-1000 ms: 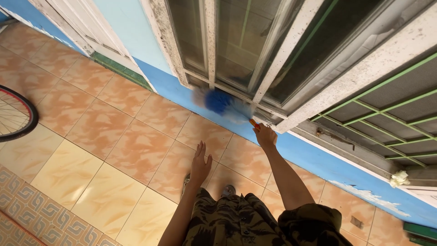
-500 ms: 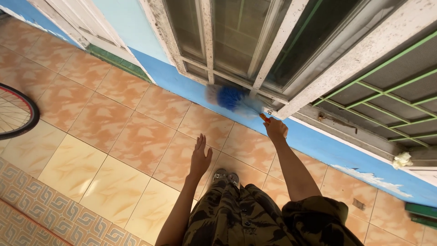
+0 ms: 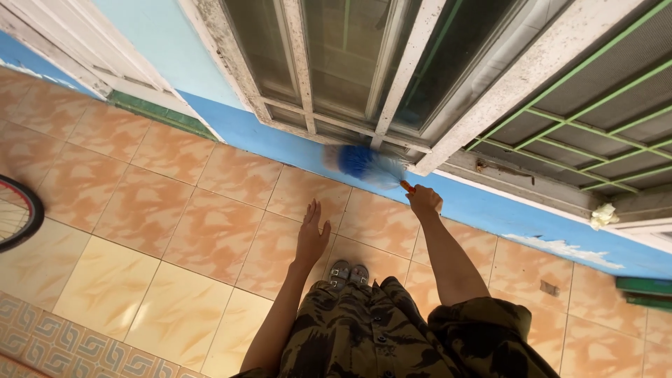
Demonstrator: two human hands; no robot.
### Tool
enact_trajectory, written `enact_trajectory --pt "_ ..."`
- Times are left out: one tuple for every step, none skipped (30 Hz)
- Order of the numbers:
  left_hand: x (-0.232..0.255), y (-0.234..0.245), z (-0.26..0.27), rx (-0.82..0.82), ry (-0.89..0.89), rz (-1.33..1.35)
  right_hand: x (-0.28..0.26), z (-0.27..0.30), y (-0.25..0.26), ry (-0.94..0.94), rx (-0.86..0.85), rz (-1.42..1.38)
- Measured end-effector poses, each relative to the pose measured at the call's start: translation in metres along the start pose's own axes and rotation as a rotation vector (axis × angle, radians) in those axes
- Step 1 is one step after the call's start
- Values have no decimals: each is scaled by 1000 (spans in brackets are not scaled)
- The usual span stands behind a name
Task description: The person uses a blue duster to clean the window frame and sill. They repeatedly wipe the lower frame and sill area, moving the duster back and forth along the surface.
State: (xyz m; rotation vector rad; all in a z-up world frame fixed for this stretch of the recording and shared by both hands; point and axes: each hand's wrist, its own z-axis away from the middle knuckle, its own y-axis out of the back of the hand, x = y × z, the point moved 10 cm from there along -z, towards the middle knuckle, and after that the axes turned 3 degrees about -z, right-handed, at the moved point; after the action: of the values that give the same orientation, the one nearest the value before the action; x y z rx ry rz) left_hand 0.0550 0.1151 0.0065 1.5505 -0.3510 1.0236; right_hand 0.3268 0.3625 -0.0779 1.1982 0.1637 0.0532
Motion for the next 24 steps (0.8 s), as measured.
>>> enact_trajectory --pt "2 1 -1 -13 -7 4 9 -10 -14 -11 30 16" --pt "3 2 -2 -24 -13 9 17 -22 -26 -20 61 32" --pt "1 3 -2 -31 -17 6 15 -11 -14 -27 61 28" --pt "-1 4 -2 -36 -17 2 8 0 0 1 68 -11" --pt "-4 4 -2 -41 -16 -3 2 10 14 30 75 -50" --pt "-7 4 -2 -51 -23 -3 2 16 22 18 76 -53" --pt "-11 4 -2 -65 -16 -7 -1 23 32 43 94 -87" --pt "-15 3 -4 -73 -9 -11 -6 27 44 73 115 -120" --pt "-16 3 -6 -78 -16 -11 -4 26 45 65 119 -123" --pt "-18 2 -7 -86 -16 -9 -2 27 48 72 153 -146" --pt "-20 1 -7 -94 -16 -6 0 29 51 79 187 -169" --pt "-18 0 -6 -103 -22 -7 5 25 44 69 189 -172" --pt "-16 -2 -5 -118 -25 -3 12 22 35 26 170 -128" --pt "-14 -1 -8 -125 -29 -2 15 14 28 -10 155 -86" --pt "-12 -2 -12 -124 -36 -5 21 8 19 -12 160 -91" --pt "-11 -3 -12 -134 -41 1 29 5 5 -44 146 -58" --pt "-10 -5 -12 -145 -46 7 38 2 -9 -75 131 -24" --pt "-11 -3 -10 -151 -47 6 32 7 -8 -81 129 -25" --pt "-11 -2 -9 -156 -49 6 24 12 -7 -72 116 -46" --pt "-10 -2 -8 -158 -47 9 18 15 -5 -58 104 -64" --pt "-12 -5 -9 -161 -47 11 13 17 10 -61 103 -62" --pt "-14 -6 -8 -164 -56 1 1 21 23 -17 104 -61" --pt "-16 -7 -8 -167 -65 -10 -10 26 36 27 106 -60" --pt "-15 -6 -9 -169 -72 -11 -11 25 46 23 110 -62"
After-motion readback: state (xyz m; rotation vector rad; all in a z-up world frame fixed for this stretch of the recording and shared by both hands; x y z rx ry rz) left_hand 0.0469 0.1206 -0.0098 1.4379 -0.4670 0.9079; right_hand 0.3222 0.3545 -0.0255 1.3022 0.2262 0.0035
